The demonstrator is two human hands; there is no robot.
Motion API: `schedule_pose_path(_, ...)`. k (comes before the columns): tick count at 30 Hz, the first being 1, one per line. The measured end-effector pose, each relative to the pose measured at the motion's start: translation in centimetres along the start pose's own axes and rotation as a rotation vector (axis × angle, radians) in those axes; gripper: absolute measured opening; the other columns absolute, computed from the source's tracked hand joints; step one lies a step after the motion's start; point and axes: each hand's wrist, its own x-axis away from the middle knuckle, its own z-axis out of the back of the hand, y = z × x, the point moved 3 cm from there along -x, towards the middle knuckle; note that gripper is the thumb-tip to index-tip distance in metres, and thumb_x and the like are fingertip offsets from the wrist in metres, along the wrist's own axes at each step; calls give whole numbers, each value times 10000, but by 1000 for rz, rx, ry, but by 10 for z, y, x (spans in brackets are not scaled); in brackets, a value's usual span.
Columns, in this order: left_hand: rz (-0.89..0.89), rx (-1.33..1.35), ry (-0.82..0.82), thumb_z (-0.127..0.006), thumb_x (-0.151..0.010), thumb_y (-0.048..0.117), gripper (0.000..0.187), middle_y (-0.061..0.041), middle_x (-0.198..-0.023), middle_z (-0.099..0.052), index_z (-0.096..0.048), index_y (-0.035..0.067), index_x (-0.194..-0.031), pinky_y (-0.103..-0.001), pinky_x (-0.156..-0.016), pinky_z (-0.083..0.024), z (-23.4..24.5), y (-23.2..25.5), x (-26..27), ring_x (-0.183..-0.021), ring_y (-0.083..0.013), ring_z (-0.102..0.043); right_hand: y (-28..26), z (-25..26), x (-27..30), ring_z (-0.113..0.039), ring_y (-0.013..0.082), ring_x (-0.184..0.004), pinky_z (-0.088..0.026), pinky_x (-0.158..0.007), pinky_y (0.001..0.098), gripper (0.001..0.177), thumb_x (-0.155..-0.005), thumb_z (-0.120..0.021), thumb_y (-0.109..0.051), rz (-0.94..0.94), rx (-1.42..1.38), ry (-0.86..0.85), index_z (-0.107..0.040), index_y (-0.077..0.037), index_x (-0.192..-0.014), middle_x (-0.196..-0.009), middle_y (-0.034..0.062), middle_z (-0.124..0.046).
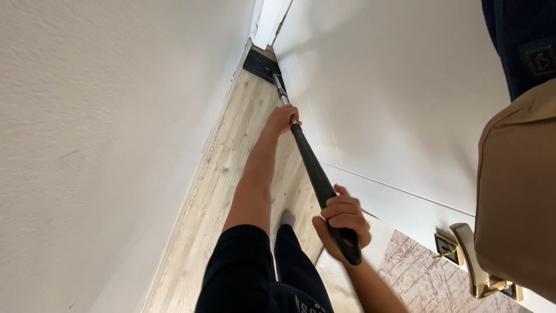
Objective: Mop the floor using a flat mop and a cleaning bucket, and use wet wipes for spot cleaning.
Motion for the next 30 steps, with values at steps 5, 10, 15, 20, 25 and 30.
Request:
schedule_pose_path(5,505,124,-226,-780,-913,361,340,-18,-931,-599,-585,127,-763,-391,-826,-514,24,28,27,-906,-210,-608,-3,-17,11,-622,207,-840,-569,-979,461,326,-794,-731,86,-49,-82,188,-543,-149,-919,-831,32,-646)
schedule_pose_path(10,558,780,-34,-751,-903,222,280,-30,-941,-548,-526,93,-794,-404,-807,-552,-26,-8,94,-830,-231,-528,-41,-22,30,-627,203,-815,-566,-937,448,293,-745,-723,100,-71,-123,101,-552,-126,-816,-785,30,-631)
schedule_pose_path(15,421,214,-16,-767,-916,238,331,-50,-875,-574,-502,90,-783,-403,-764,-505,27,60,153,-857,-261,-566,-85,-11,72,-624,194,-797,-571,-933,449,284,-739,-745,86,-126,-154,102,-553,-118,-784,-767,27,-627)
schedule_pose_path(20,409,232,47,-766,-904,246,301,-52,-857,-571,-524,97,-807,-399,-791,-521,31,97,242,-859,-260,-585,-135,3,132,-613,210,-810,-568,-938,466,281,-742,-731,96,-142,-212,63,-556,-119,-787,-771,23,-626)
schedule_pose_path(25,390,237,65,-777,-914,264,309,-69,-876,-550,-530,97,-834,-416,-779,-502,26,122,340,-855,-279,-579,-190,12,193,-604,220,-813,-560,-929,479,294,-743,-738,100,-132,-286,19,-546,-113,-807,-786,37,-625)
schedule_pose_path(30,511,183,65,-788,-908,283,293,-63,-902,-569,-561,116,-826,-428,-724,-492,42,168,420,-847,-286,-598,-234,21,253,-595,223,-825,-568,-928,485,316,-757,-747,106,-138,-329,-1,-544,-125,-833,-810,33,-629)
